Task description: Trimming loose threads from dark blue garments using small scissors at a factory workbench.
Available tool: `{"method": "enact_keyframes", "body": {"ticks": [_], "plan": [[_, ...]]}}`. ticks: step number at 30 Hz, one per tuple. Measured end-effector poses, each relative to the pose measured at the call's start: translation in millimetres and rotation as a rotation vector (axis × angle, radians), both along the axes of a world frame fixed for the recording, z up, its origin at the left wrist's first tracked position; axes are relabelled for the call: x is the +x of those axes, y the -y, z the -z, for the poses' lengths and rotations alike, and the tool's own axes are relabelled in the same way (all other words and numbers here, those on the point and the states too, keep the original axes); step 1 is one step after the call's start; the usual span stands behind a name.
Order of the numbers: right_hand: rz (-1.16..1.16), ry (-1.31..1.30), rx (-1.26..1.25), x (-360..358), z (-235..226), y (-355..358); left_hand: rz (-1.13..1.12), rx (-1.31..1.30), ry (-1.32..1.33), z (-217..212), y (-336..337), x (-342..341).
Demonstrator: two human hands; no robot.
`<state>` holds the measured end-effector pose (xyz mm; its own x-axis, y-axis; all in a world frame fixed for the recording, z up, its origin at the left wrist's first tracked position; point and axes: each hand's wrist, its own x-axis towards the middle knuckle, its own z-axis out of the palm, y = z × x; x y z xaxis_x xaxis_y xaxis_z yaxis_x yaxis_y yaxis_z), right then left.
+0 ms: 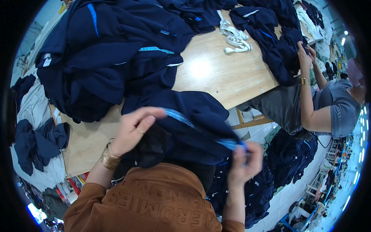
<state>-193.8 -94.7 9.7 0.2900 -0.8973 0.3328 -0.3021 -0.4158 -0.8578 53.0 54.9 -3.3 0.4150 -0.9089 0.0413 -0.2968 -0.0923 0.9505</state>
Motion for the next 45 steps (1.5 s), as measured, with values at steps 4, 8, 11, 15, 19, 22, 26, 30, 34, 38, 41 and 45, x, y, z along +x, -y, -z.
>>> {"method": "enact_keyframes", "body": {"ticks": [4,8,11,15,19,22,26,30,34,38,41,45], "plan": [[-0.175,-0.557,0.281,-45,-13,36,-0.43,0.173,-0.043,27,-46,30],[-0.057,-0.719,0.131,-21,6,45,-0.432,0.179,0.389,34,-57,19],[-0.278,-0.431,0.178,26,23,44,-0.423,0.262,0.405,45,-39,9],[-0.439,-0.427,-0.027,77,61,28,-0.39,0.271,0.427,69,-30,18],[-0.447,-0.256,0.167,54,46,46,-0.169,0.348,0.002,41,-46,38],[-0.473,0.107,0.404,26,-21,54,0.034,0.351,-0.694,-1,-56,33],[-0.299,-0.178,-0.125,39,-89,97,-0.134,-0.258,-0.618,-67,-11,14],[-0.028,0.552,-0.419,32,-163,101,-0.154,-0.697,-0.316,-145,2,22],[-0.269,0.109,-0.695,1,-141,78,-0.634,-0.854,-0.115,-117,-33,17],[-0.437,-0.432,-0.136,5,-53,33,-0.449,-0.086,0.527,-39,-45,17],[-0.602,-0.689,-0.043,-7,8,40,-0.318,0.308,0.008,50,-72,0],[-0.466,-0.674,0.089,-6,-9,70,-0.235,0.255,-0.328,71,-84,0]]}}
